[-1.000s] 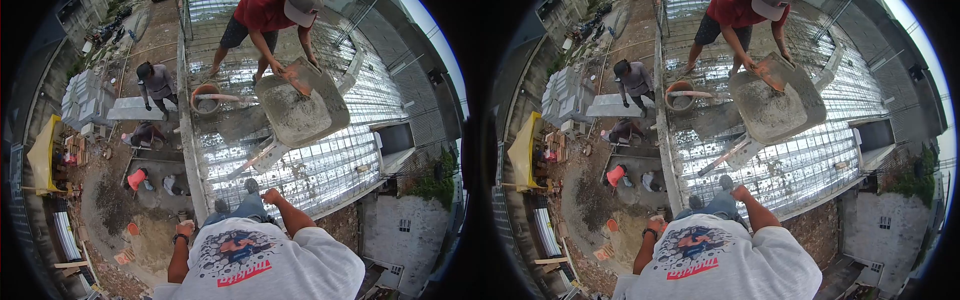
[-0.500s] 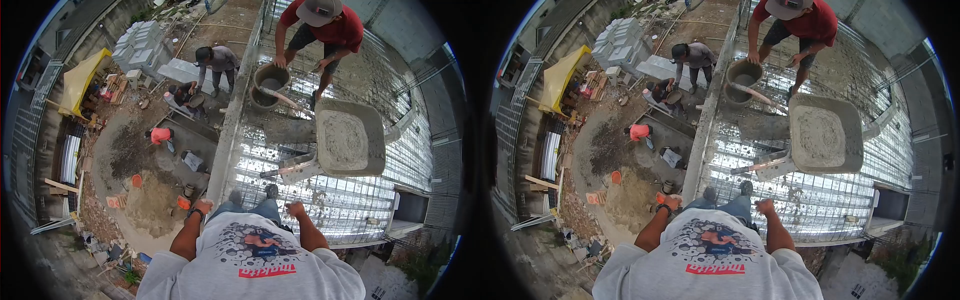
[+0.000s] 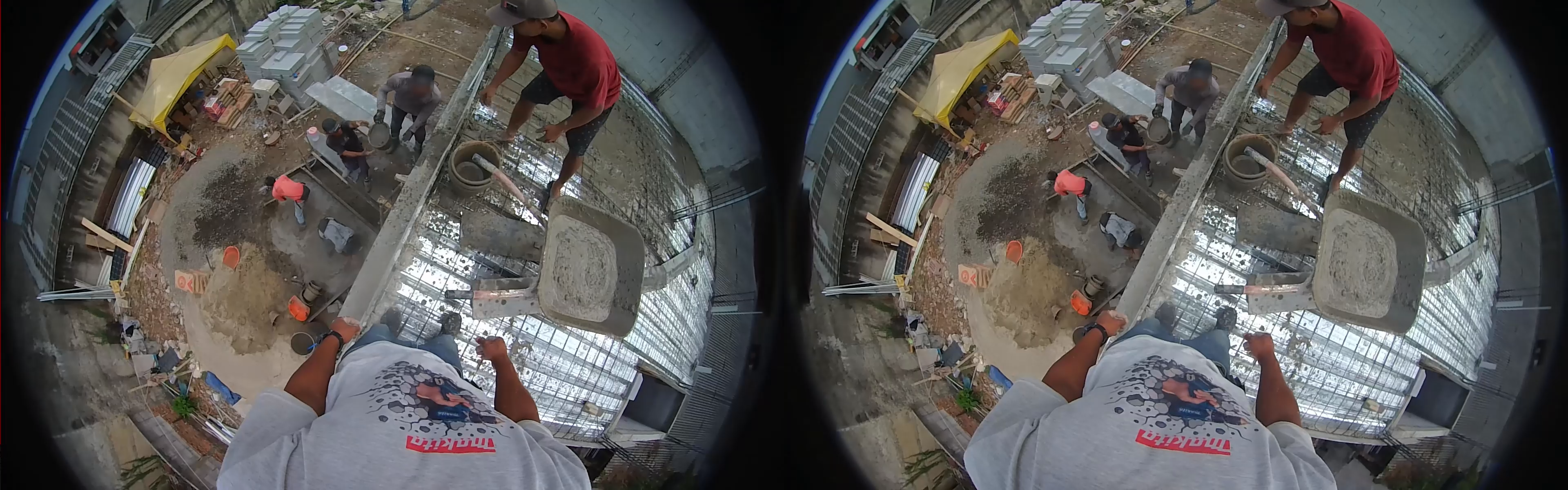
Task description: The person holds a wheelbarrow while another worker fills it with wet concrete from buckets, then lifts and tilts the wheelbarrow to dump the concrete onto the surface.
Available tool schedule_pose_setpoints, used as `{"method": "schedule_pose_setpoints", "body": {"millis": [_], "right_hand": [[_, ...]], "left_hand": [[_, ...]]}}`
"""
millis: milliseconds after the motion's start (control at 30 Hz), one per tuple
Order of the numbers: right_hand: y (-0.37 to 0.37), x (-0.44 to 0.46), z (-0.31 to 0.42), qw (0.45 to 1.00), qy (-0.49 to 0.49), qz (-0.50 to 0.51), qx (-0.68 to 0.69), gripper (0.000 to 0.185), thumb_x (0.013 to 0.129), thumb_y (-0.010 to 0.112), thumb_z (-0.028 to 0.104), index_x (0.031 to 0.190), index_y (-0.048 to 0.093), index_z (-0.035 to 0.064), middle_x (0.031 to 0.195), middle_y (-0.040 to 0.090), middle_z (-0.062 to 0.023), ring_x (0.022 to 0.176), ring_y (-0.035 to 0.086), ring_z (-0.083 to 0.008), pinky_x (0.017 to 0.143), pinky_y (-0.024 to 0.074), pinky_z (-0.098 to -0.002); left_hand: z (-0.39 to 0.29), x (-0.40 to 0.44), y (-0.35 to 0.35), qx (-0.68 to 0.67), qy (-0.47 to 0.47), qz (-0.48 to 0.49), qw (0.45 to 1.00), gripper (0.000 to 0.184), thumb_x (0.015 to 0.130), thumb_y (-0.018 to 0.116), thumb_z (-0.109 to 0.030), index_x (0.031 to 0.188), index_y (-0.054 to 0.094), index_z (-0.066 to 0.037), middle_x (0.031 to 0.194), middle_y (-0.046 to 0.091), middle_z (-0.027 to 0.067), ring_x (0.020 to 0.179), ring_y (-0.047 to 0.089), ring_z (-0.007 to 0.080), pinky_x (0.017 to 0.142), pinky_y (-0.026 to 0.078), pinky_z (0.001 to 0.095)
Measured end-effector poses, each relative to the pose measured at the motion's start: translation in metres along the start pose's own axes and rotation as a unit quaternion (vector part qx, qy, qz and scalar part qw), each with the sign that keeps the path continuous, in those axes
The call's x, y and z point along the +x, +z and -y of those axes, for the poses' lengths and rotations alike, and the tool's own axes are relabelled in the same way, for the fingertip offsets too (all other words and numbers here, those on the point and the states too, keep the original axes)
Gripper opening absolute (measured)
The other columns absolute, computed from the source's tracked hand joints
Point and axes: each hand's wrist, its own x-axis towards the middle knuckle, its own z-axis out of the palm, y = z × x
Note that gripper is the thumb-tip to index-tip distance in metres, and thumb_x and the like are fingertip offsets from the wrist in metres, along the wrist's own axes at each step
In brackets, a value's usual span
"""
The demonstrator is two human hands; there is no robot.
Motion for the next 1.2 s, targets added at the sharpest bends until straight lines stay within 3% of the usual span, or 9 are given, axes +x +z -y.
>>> {"method": "schedule_pose_setpoints", "body": {"millis": [100, 167, 533, 667, 767, 867, 1000, 1133, 1200], "right_hand": [[0.004, -0.012, 0.013, 0.994, -0.044, 0.015, -0.094, 0.027, 0.080, 0.069, 0.022, 0.083, 0.066, -0.0047, 0.067, 0.065, -0.0129, 0.051, 0.060, -0.0195, 0.047, 0.0486, -0.0304], [0.006, 0.038, -0.055, 0.971, -0.201, 0.019, -0.126, 0.027, 0.081, 0.069, 0.022, 0.081, 0.065, -0.0045, 0.068, 0.065, -0.0130, 0.052, 0.060, -0.0199, 0.047, 0.0488, -0.0305], [0.010, 0.017, -0.064, 0.954, -0.181, 0.011, -0.241, 0.028, 0.083, 0.065, 0.025, 0.083, 0.068, -0.0025, 0.076, 0.070, -0.0111, 0.062, 0.067, -0.0176, 0.050, 0.0519, -0.0303], [0.017, 0.016, -0.066, 0.931, -0.152, 0.003, -0.331, 0.023, 0.090, 0.055, 0.029, 0.095, 0.071, 0.0139, 0.079, 0.071, -0.0055, 0.066, 0.068, -0.0149, 0.059, 0.0537, -0.0279], [0.013, -0.004, -0.042, 0.795, -0.245, -0.019, -0.554, 0.024, 0.087, 0.055, 0.028, 0.108, 0.067, 0.0231, 0.079, 0.070, -0.0045, 0.067, 0.067, -0.0151, 0.061, 0.0541, -0.0288], [0.014, -0.008, -0.032, 0.977, -0.021, 0.051, -0.206, 0.026, 0.090, 0.052, 0.034, 0.101, 0.069, 0.0189, 0.080, 0.070, -0.0063, 0.075, 0.068, -0.0196, 0.073, 0.0532, -0.0360], [0.012, -0.019, -0.028, 0.909, -0.166, 0.026, -0.382, 0.025, 0.089, 0.053, 0.031, 0.092, 0.072, 0.0160, 0.076, 0.070, -0.0019, 0.074, 0.068, -0.0173, 0.072, 0.0537, -0.0324], [0.014, -0.007, -0.032, 0.845, -0.185, 0.025, -0.501, 0.032, 0.080, 0.064, 0.021, 0.112, 0.065, 0.0224, 0.081, 0.071, -0.0009, 0.066, 0.067, -0.0169, 0.062, 0.0550, -0.0306], [0.013, -0.009, -0.036, 0.933, -0.143, 0.012, -0.330, 0.022, 0.083, 0.063, 0.029, 0.096, 0.071, 0.0129, 0.076, 0.070, -0.0042, 0.063, 0.066, -0.0165, 0.061, 0.0546, -0.0315]], "left_hand": [[0.008, 0.009, 0.001, -0.030, 0.000, 0.007, 1.000, 0.022, 0.074, 0.067, -0.027, 0.087, 0.073, -0.010, 0.079, 0.071, 0.0052, 0.070, 0.066, 0.0169, 0.070, 0.052, 0.0310], [0.011, 0.011, 0.003, -0.059, 0.001, 0.007, 0.998, 0.022, 0.074, 0.067, -0.026, 0.087, 0.072, -0.009, 0.079, 0.071, 0.0061, 0.070, 0.067, 0.0172, 0.069, 0.052, 0.0308], [-0.032, -0.011, -0.010, -0.080, -0.006, 0.014, 0.997, 0.015, 0.075, 0.066, -0.016, 0.086, 0.072, -0.007, 0.073, 0.069, 0.0047, 0.066, 0.065, 0.0135, 0.062, 0.051, 0.0279], [-0.035, -0.011, -0.014, -0.042, 0.021, 0.022, 0.999, 0.015, 0.075, 0.066, -0.013, 0.087, 0.071, -0.005, 0.075, 0.069, 0.0060, 0.066, 0.065, 0.0135, 0.062, 0.051, 0.0265], [-0.038, -0.010, -0.019, -0.052, 0.022, 0.034, 0.998, 0.016, 0.077, 0.066, -0.014, 0.089, 0.071, -0.005, 0.076, 0.069, 0.0062, 0.066, 0.065, 0.0137, 0.062, 0.051, 0.0261], [-0.037, -0.006, -0.019, -0.068, 0.011, 0.038, 0.997, 0.017, 0.078, 0.066, -0.013, 0.091, 0.071, -0.006, 0.077, 0.069, 0.0059, 0.067, 0.066, 0.0138, 0.062, 0.051, 0.0265], [-0.033, 0.002, -0.020, -0.067, 0.002, 0.040, 0.997, 0.018, 0.078, 0.065, -0.012, 0.094, 0.071, -0.005, 0.078, 0.069, 0.0058, 0.067, 0.066, 0.0136, 0.060, 0.051, 0.0278], [-0.034, 0.001, -0.019, -0.067, -0.001, 0.044, 0.997, 0.018, 0.078, 0.066, -0.012, 0.094, 0.071, -0.006, 0.078, 0.069, 0.0060, 0.066, 0.066, 0.0137, 0.057, 0.051, 0.0284], [-0.043, -0.010, -0.019, -0.041, -0.012, 0.032, 0.999, 0.017, 0.078, 0.066, -0.012, 0.093, 0.071, -0.006, 0.078, 0.069, 0.0063, 0.066, 0.066, 0.0138, 0.056, 0.051, 0.0285]]}}
